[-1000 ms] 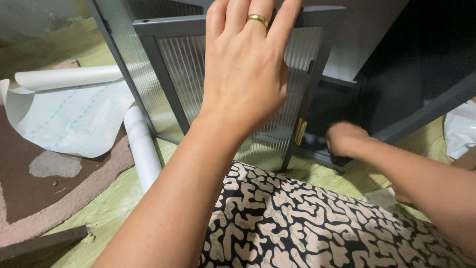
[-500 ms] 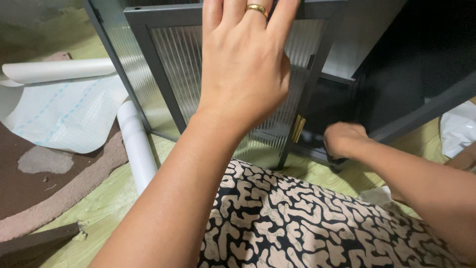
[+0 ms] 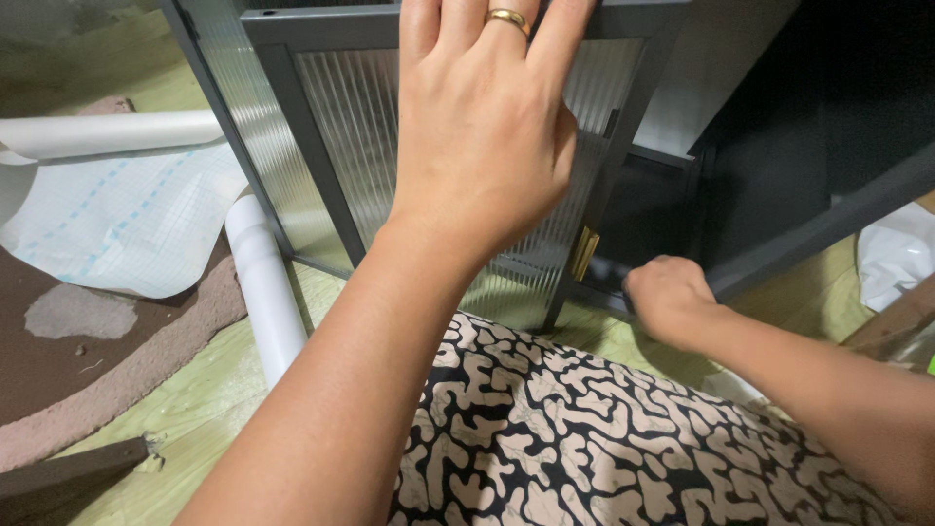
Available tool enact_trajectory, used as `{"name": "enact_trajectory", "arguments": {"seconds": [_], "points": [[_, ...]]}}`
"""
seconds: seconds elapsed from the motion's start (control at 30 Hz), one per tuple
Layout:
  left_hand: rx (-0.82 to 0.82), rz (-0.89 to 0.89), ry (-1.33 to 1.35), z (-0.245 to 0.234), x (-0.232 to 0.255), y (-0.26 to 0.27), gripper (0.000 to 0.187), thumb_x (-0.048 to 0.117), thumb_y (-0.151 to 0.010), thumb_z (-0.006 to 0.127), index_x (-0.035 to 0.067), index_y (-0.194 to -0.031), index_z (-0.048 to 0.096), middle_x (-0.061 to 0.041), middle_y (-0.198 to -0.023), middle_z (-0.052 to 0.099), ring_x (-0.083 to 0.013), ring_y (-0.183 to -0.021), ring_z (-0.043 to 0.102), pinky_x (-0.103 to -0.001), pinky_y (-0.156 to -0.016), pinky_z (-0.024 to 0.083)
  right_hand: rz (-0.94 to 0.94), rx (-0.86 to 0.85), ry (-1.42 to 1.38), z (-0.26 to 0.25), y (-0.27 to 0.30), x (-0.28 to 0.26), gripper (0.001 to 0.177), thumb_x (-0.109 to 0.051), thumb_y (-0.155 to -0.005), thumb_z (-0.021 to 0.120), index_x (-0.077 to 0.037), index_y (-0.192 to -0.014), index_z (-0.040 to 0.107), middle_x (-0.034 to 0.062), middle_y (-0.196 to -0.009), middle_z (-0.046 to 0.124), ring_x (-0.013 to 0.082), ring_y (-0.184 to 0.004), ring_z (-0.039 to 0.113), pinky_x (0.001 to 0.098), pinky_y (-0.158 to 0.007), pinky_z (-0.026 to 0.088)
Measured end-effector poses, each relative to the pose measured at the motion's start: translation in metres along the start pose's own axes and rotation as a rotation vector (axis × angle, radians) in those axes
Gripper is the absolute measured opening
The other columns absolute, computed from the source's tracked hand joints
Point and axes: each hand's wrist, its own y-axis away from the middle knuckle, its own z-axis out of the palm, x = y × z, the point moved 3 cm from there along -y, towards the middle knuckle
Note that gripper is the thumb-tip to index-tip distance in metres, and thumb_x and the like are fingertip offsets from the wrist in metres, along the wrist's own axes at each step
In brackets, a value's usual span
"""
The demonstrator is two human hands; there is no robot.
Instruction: The person assembles a small grey cabinet by attaching a glass door, wiping it with a wet wipe, and securing the top panel with screws. They handle the door, wet wipes, and a screwdriver while working on the floor.
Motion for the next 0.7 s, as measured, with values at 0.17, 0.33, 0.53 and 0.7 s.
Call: {"name": "enact_trajectory", "arguments": {"seconds": [0.17, 0.33, 0.53, 0.7], "points": [[-0.004, -0.004, -0.025, -0.001, 0.003, -0.002, 0.056, 0.01, -0.085, 0.073, 0.011, -0.139, 0.057, -0.009, -0.119, 0.065, -0.0305, -0.119, 0.054, -0.046, -0.109, 0.037, -0.062, 0.051, 0.056, 0.002, 0.009, -0.004, 0.013, -0.011, -0.078, 0.069, -0.012, -0.087, 0.079, 0.0101, -0.094, 0.076, 0.0253, -0.106, 0.066, 0.0372, -0.086, 0.058], [-0.004, -0.009, -0.022, -0.002, 0.004, -0.001, 0.054, 0.011, -0.085, 0.073, 0.01, -0.136, 0.057, -0.009, -0.125, 0.063, -0.0297, -0.122, 0.052, -0.046, -0.111, 0.036, -0.192, 0.073, 0.209, 0.003, 0.027, -0.021, 0.007, -0.016, -0.077, 0.069, -0.013, -0.08, 0.075, 0.0086, -0.085, 0.075, 0.0257, -0.108, 0.063, 0.0386, -0.078, 0.054], [-0.001, -0.008, 0.004, -0.002, 0.004, -0.002, 0.057, 0.012, -0.084, 0.074, 0.009, -0.138, 0.056, -0.009, -0.129, 0.061, -0.0297, -0.126, 0.05, -0.046, -0.112, 0.035, -0.259, 0.182, 0.224, 0.009, 0.032, -0.03, 0.007, -0.015, -0.076, 0.069, -0.011, -0.077, 0.074, 0.0052, -0.079, 0.073, 0.0232, -0.096, 0.064, 0.0365, -0.071, 0.052], [-0.001, -0.009, -0.001, -0.001, 0.003, -0.003, 0.061, 0.012, -0.084, 0.074, 0.01, -0.142, 0.056, -0.009, -0.131, 0.06, -0.029, -0.127, 0.049, -0.045, -0.114, 0.034, -0.296, 0.191, 0.24, 0.017, 0.031, -0.034, 0.009, -0.017, -0.077, 0.068, -0.011, -0.077, 0.074, 0.0046, -0.081, 0.073, 0.0233, -0.095, 0.063, 0.0369, -0.073, 0.051]]}}
